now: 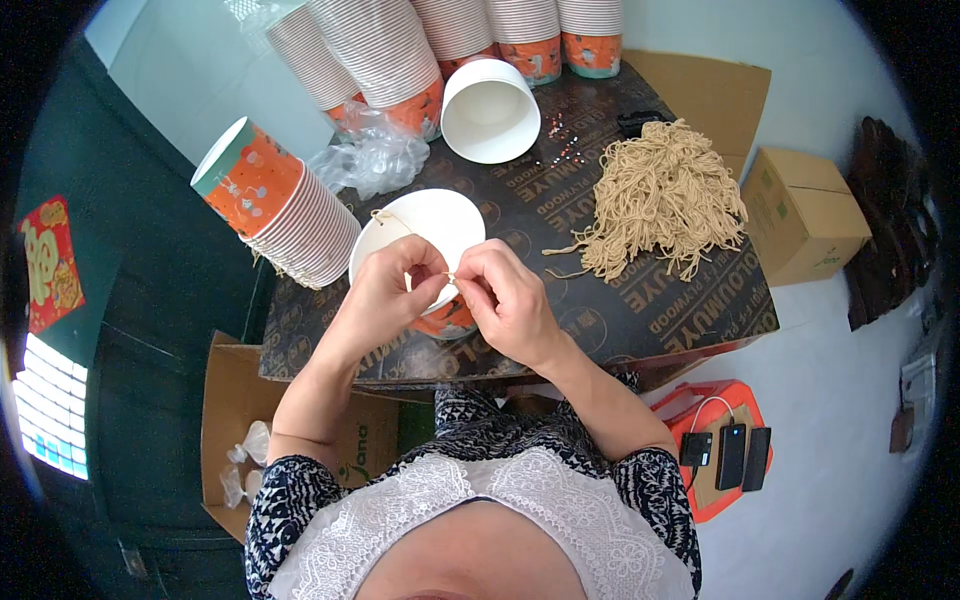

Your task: Manually attaching thin rope handles to paper buckets at a workstation.

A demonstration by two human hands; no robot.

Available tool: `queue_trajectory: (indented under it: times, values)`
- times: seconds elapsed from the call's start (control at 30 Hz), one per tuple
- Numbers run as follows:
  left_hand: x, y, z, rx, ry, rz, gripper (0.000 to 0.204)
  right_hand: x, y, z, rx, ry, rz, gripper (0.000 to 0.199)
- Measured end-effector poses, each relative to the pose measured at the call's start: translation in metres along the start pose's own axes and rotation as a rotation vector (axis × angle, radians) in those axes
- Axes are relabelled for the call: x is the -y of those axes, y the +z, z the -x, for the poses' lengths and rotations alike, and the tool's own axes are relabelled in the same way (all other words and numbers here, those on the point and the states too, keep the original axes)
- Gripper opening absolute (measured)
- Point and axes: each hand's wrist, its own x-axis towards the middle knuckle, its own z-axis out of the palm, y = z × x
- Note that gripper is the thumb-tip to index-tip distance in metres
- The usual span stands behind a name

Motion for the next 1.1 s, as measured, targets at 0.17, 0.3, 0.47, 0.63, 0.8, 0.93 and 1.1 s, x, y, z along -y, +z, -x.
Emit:
queue_trajectory:
  times: [0.17,0.3,0.47,0.63,0.8,0.93,1.1]
  values:
    - [-0.002,0.000,0.002,0.044,0.005,-0.002,0.006,-0.004,0.003,0.002,-0.041,-0.255,0.266,0.019]
    - [0.001,0.001,0.001,0.045,0.021,0.031,0.005,0.001,0.002,0.005,-0.040,-0.269,0.349,0.020]
    - [0.001,0.002,-0.001,0.056,0.050,0.027,0.004,0.003,0.002,0.007,-0.158,-0.038,0.148,0.016]
    - [0.006,0.002,0.002,0.039,0.132,-0.003,0.005,0.003,0.005,0.006,-0.171,0.029,0.087,0.013]
    - [0.002,0.002,0.004,0.031,0.127,0.041,0.006,0.001,0.007,0.012,-0.179,0.200,0.022,0.014]
    - [0.001,-0.001,0.006,0.060,0.137,0.015,0.007,0.008,0.005,0.007,-0.162,0.108,0.100,0.014]
    - [0.003,0.001,0.006,0.029,0.136,0.090,0.006,0.010,0.002,0.006,-0.100,0.014,0.226,0.012]
